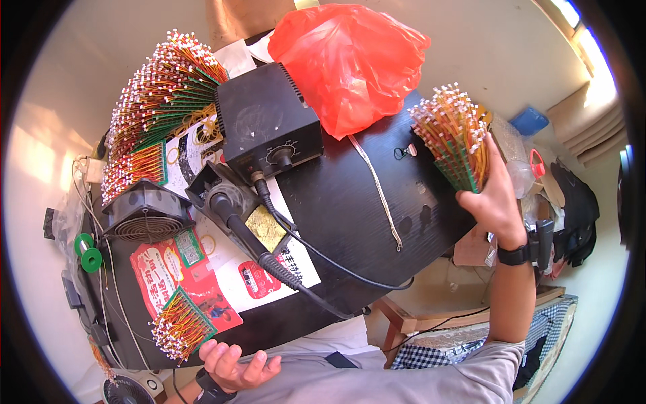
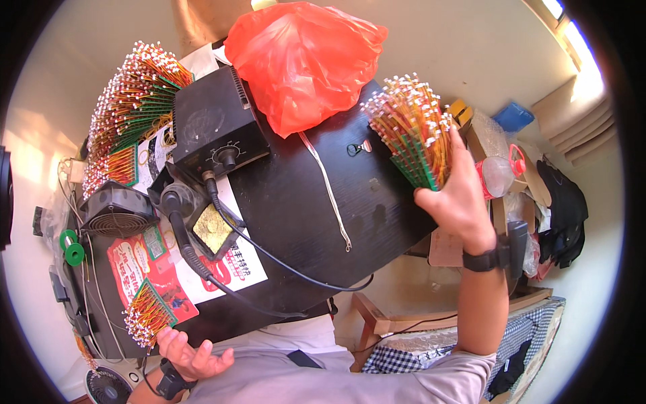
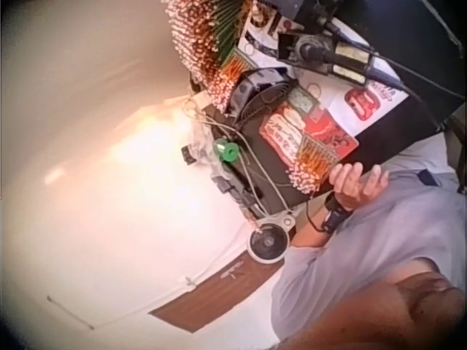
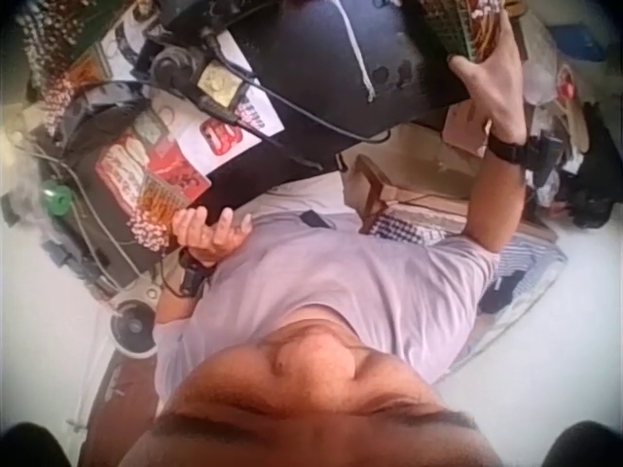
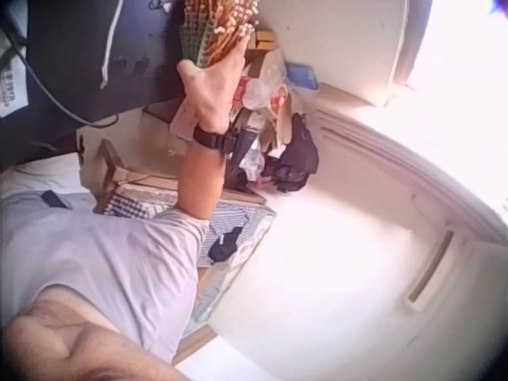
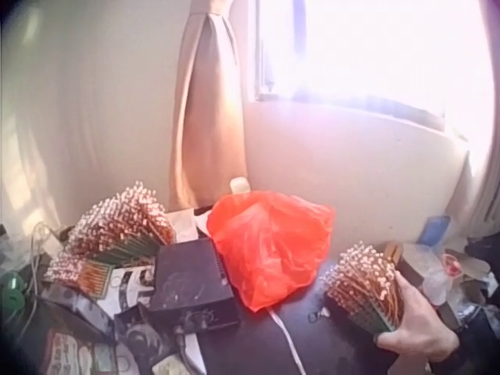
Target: Soldering multiple wire connectors onto a green circuit board at a workbench.
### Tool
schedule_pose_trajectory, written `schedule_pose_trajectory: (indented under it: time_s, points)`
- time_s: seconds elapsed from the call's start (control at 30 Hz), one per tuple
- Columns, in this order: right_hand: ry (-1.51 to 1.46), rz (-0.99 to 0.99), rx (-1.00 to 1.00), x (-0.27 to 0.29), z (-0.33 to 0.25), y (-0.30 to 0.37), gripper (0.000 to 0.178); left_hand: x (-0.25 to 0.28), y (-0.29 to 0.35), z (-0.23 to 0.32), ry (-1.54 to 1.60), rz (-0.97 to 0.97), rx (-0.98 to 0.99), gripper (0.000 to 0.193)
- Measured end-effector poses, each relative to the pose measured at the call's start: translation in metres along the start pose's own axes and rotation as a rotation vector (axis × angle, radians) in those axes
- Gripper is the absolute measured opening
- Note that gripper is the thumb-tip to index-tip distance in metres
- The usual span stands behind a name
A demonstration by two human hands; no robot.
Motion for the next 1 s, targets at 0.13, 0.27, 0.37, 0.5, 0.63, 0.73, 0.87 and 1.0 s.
schedule_pose_trajectory:
  time_s: [0.13,0.27,0.37,0.5,0.63,0.73,0.87,1.0]
  points:
    - [-0.705,-0.159,-0.159,0.013,0.035,-0.006,0.072,0.001,0.002,-0.002,0.013,0.012,-0.002,0.051]
    - [-1.002,-0.117,-0.165,0.041,0.039,0.007,0.063,0.001,0.003,-0.003,0.01,0.024,0.0,0.051]
    - [-0.96,-0.03,-0.128,0.051,0.039,0.02,0.064,0.001,0.003,-0.003,0.019,0.02,-0.002,0.051]
    - [-0.552,0.2,-0.073,0.025,0.001,0.03,0.078,0.002,0.004,-0.003,0.01,0.005,0.001,0.051]
    - [0.105,0.346,0.036,-0.008,-0.024,0.051,0.1,0.003,0.003,-0.002,0.008,0.005,-0.009,0.051]
    - [0.249,0.317,0.032,-0.035,-0.023,0.056,0.103,0.005,0.005,-0.003,0.039,0.008,0.018,0.053]
    - [0.31,0.348,0.065,-0.039,-0.016,0.05,0.102,0.012,0.013,-0.001,0.077,0.012,0.107,0.055]
    - [0.289,0.264,0.025,-0.037,-0.009,0.04,0.102,0.029,0.03,0.0,0.077,0.045,0.195,0.056]
Point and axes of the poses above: each hand's wrist, its own y-axis away from the middle knuckle, its own x-axis out of the back of the hand, z = x × y, the point moved 5 cm from there along -y, towards the middle knuckle, and after that the axes turned 10 degrees about y, right-handed, at the moved point
